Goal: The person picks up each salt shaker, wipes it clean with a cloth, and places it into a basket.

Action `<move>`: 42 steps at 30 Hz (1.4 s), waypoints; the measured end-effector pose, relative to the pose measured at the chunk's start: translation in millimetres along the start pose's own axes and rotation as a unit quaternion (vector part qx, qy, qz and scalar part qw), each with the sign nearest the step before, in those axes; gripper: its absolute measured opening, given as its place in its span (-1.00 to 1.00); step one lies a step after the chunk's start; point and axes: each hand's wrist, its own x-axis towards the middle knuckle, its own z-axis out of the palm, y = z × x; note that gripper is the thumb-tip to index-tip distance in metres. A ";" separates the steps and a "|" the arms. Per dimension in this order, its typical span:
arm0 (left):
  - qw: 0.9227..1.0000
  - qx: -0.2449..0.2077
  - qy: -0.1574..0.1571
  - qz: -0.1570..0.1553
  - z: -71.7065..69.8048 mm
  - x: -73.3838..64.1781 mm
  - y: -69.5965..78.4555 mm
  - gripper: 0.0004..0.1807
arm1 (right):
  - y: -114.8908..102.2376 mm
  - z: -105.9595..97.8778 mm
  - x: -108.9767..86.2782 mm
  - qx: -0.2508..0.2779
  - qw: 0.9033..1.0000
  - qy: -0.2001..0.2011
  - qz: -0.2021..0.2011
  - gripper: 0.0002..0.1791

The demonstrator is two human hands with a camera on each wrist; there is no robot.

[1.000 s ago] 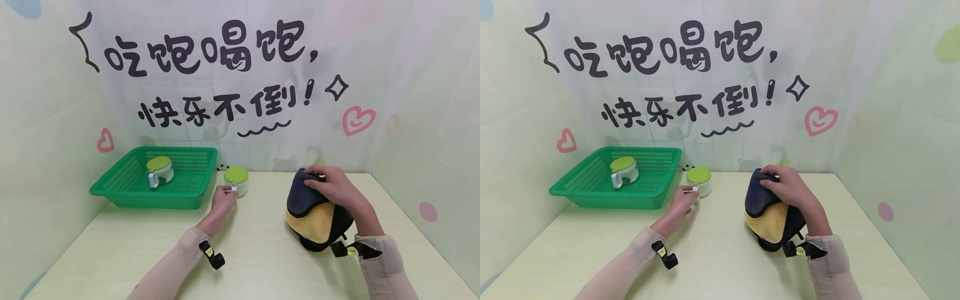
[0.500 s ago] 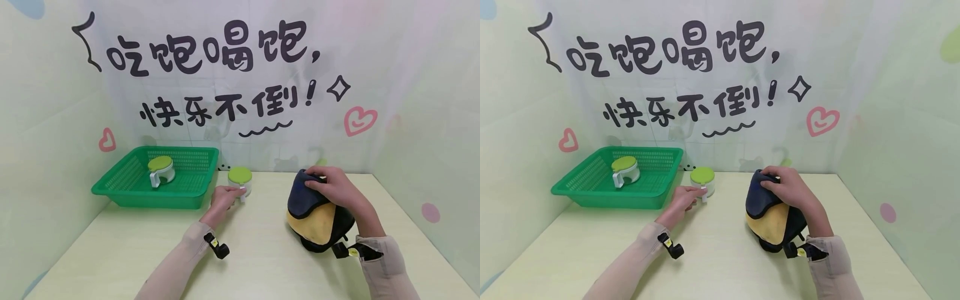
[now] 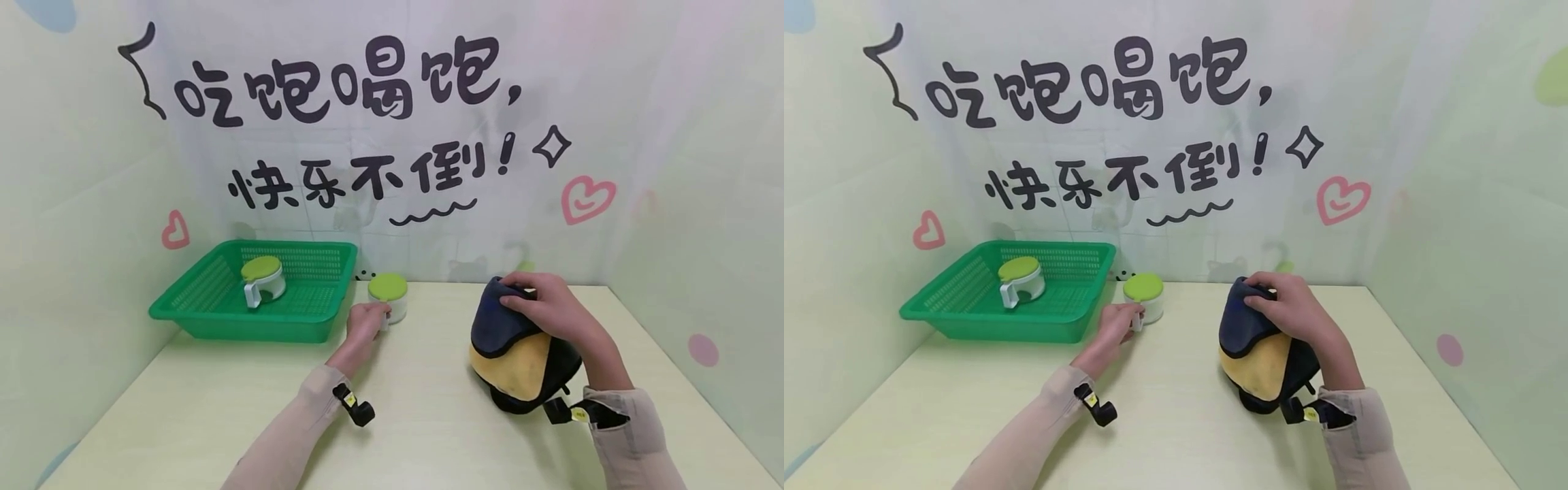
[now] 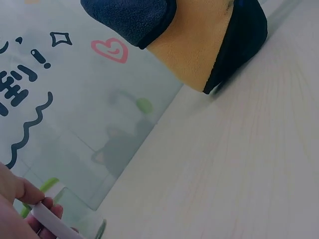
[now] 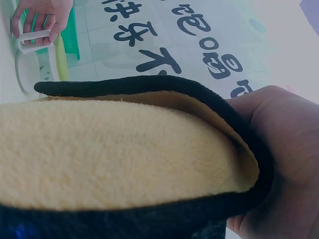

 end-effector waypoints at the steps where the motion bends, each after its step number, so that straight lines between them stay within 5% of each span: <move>1: 1.000 -0.015 -0.002 -0.008 -0.2 0.4 -0.2 -0.66 | -0.3 0.3 0.1 -0.001 1.000 -0.001 -0.001 -0.73; 6: 0.996 -0.081 -0.017 -0.031 -1.4 1.4 0.9 -0.64 | -0.3 2.1 -0.2 -0.009 1.000 -0.001 -0.003 -0.74; 30: 0.987 -0.158 0.040 0.006 -8.0 0.1 17.1 -0.84 | 1.0 8.7 2.5 -0.016 1.000 -0.003 -0.004 -0.73; 42: 0.991 -0.127 -0.031 0.036 -0.9 -31.6 46.8 -0.78 | -2.3 11.0 3.3 -0.022 1.000 -0.006 -0.010 -0.74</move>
